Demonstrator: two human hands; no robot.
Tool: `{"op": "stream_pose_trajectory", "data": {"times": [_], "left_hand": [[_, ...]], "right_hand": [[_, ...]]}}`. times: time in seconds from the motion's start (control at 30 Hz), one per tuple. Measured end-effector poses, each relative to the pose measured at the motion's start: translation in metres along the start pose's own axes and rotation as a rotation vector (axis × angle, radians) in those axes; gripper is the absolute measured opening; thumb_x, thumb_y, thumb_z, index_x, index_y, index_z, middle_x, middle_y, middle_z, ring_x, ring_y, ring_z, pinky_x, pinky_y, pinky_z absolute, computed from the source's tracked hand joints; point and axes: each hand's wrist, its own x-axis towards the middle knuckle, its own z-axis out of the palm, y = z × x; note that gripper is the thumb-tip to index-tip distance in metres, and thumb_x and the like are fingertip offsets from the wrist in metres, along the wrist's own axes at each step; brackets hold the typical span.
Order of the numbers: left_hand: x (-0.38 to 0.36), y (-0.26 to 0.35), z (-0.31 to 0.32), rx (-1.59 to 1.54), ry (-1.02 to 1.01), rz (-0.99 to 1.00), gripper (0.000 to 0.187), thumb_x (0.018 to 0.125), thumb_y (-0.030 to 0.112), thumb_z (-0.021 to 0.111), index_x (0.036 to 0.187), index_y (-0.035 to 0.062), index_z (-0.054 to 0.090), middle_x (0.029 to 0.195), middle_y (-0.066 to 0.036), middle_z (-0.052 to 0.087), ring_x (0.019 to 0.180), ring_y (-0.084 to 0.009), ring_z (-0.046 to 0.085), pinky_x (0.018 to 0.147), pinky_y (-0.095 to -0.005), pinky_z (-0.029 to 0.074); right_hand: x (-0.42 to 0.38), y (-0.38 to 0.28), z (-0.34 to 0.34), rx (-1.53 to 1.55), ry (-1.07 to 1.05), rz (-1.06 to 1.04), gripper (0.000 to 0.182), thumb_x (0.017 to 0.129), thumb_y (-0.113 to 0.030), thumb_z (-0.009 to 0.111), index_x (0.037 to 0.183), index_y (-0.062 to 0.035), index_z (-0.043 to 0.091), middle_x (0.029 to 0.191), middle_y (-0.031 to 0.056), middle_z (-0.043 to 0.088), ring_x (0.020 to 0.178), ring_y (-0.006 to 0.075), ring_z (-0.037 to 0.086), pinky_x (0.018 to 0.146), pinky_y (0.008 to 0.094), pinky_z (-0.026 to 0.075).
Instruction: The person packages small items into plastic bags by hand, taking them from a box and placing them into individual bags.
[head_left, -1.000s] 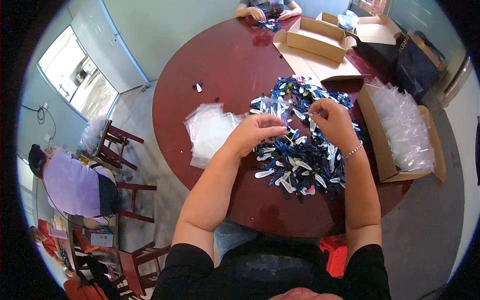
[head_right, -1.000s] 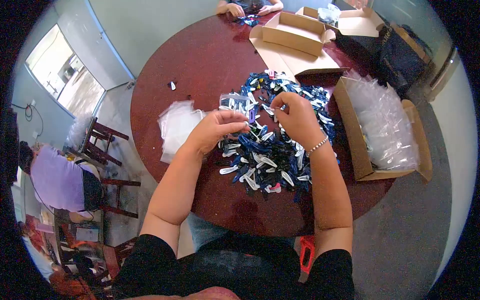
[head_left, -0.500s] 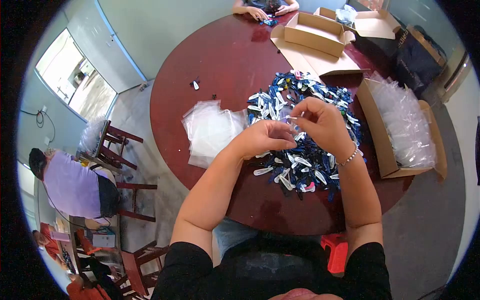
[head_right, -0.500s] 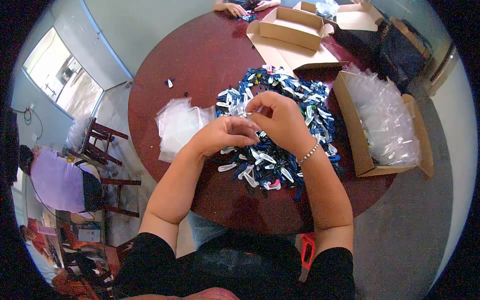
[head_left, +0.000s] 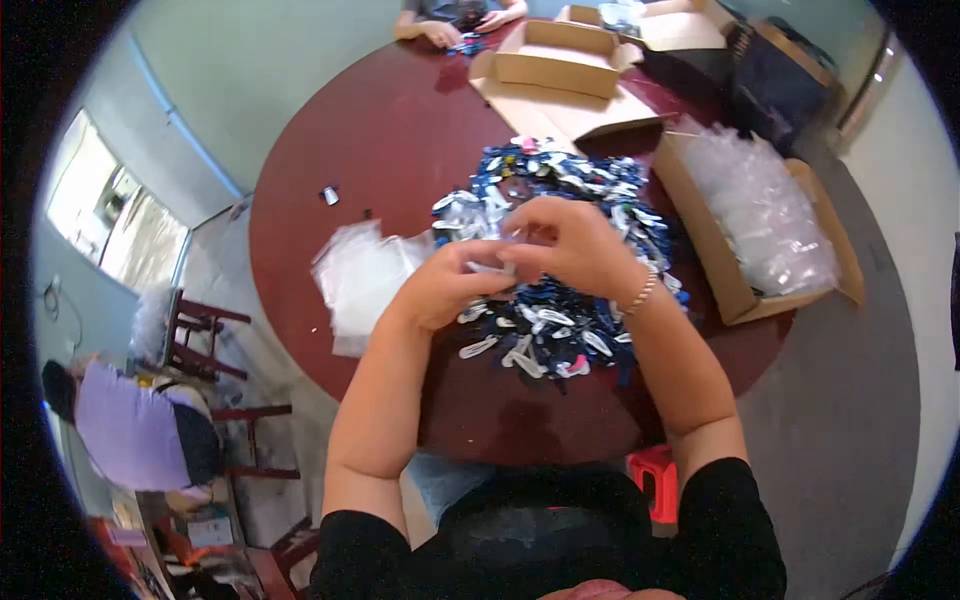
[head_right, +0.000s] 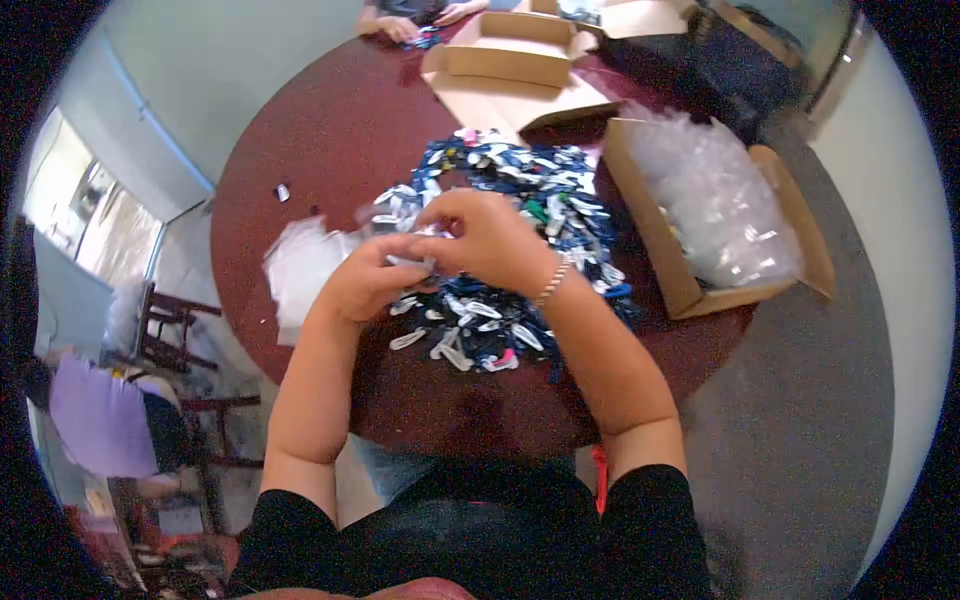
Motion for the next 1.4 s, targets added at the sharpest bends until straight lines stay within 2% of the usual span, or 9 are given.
{"op": "stream_pose_trajectory", "data": {"times": [0.1, 0.3, 0.53, 0.63, 0.7, 0.9, 1.03, 1.13, 1.4], "left_hand": [[-0.001, 0.005, 0.008, 0.038, 0.064, -0.039, 0.034, 0.085, 0.011, 0.064, 0.116, -0.0030, 0.060, 0.111, -0.013, 0.065, 0.101, -0.0211, 0.064, 0.080, -0.0281, 0.054], [0.005, 0.000, -0.001, 0.030, 0.108, -0.107, 0.032, 0.089, 0.021, 0.064, 0.117, 0.0043, 0.062, 0.107, -0.009, 0.068, 0.100, -0.0144, 0.064, 0.078, -0.0233, 0.051], [0.000, 0.008, 0.006, 0.114, 0.119, -0.058, 0.032, 0.090, 0.023, 0.063, 0.115, 0.0034, 0.062, 0.103, -0.007, 0.069, 0.095, -0.0126, 0.064, 0.077, -0.0241, 0.049], [-0.002, 0.012, 0.010, 0.127, 0.110, -0.064, 0.032, 0.090, 0.023, 0.063, 0.115, 0.0026, 0.062, 0.102, -0.007, 0.069, 0.095, -0.0123, 0.064, 0.077, -0.0246, 0.048], [0.000, 0.007, 0.007, 0.138, 0.109, -0.052, 0.031, 0.090, 0.022, 0.062, 0.115, 0.0033, 0.063, 0.102, -0.007, 0.069, 0.095, -0.0126, 0.065, 0.076, -0.0231, 0.049], [-0.001, 0.005, -0.001, 0.096, 0.158, -0.032, 0.028, 0.091, 0.021, 0.062, 0.113, 0.0043, 0.063, 0.100, -0.006, 0.069, 0.093, -0.0122, 0.065, 0.076, -0.0216, 0.050], [0.000, 0.006, -0.008, 0.103, 0.293, 0.022, 0.025, 0.091, 0.021, 0.062, 0.110, 0.0055, 0.065, 0.098, -0.005, 0.069, 0.092, -0.0130, 0.065, 0.076, -0.0255, 0.050], [-0.005, 0.011, -0.024, 0.044, 0.439, 0.182, 0.022, 0.090, 0.022, 0.064, 0.105, 0.0053, 0.065, 0.094, -0.005, 0.069, 0.087, -0.0133, 0.064, 0.076, -0.0272, 0.050], [-0.018, 0.016, -0.071, -0.396, 0.829, 0.484, 0.011, 0.090, 0.016, 0.064, 0.087, 0.0053, 0.065, 0.079, -0.006, 0.068, 0.069, -0.0119, 0.063, 0.063, -0.0224, 0.051]], "right_hand": [[0.000, 0.003, 0.002, -0.083, 0.133, -0.028, 0.013, 0.079, -0.011, 0.072, 0.084, 0.0009, 0.067, 0.073, 0.0062, 0.065, 0.064, 0.0099, 0.061, 0.059, 0.0250, 0.050], [-0.017, -0.010, -0.046, -0.261, 0.537, -0.134, 0.021, 0.082, -0.019, 0.071, 0.077, -0.0016, 0.062, 0.066, 0.0052, 0.061, 0.058, 0.0092, 0.054, 0.055, 0.0254, 0.043], [-0.063, 0.026, -0.132, -0.577, 0.849, 0.004, 0.019, 0.085, -0.019, 0.069, 0.081, -0.0024, 0.060, 0.067, 0.0049, 0.061, 0.063, 0.0084, 0.055, 0.058, 0.0242, 0.044], [-0.069, 0.049, -0.171, -0.647, 0.901, 0.054, 0.021, 0.083, -0.020, 0.069, 0.082, -0.0010, 0.061, 0.069, 0.0081, 0.063, 0.064, 0.0143, 0.059, 0.060, 0.0281, 0.046], [-0.069, 0.062, -0.183, -0.998, 0.773, 0.250, 0.022, 0.082, -0.021, 0.070, 0.087, -0.0011, 0.064, 0.079, 0.0132, 0.067, 0.072, 0.0237, 0.063, 0.067, 0.0341, 0.049], [-0.065, 0.060, -0.167, -1.250, 0.921, -0.053, 0.024, 0.081, -0.021, 0.069, 0.098, -0.0037, 0.066, 0.100, 0.0156, 0.066, 0.089, 0.0324, 0.063, 0.078, 0.0399, 0.049], [-0.047, 0.020, -0.118, -1.209, 0.844, -0.243, 0.021, 0.083, -0.018, 0.067, 0.097, -0.0023, 0.065, 0.099, 0.0149, 0.067, 0.089, 0.0334, 0.063, 0.079, 0.0387, 0.049], [-0.029, 0.006, -0.060, -0.682, 0.521, -0.155, 0.013, 0.084, -0.006, 0.064, 0.095, -0.0004, 0.064, 0.094, 0.0147, 0.068, 0.088, 0.0320, 0.064, 0.077, 0.0352, 0.050], [0.014, 0.009, 0.074, -0.497, -0.146, -0.351, 0.022, 0.079, -0.009, 0.067, 0.099, -0.0012, 0.064, 0.105, 0.0150, 0.065, 0.101, 0.0328, 0.060, 0.088, 0.0390, 0.047]]}}
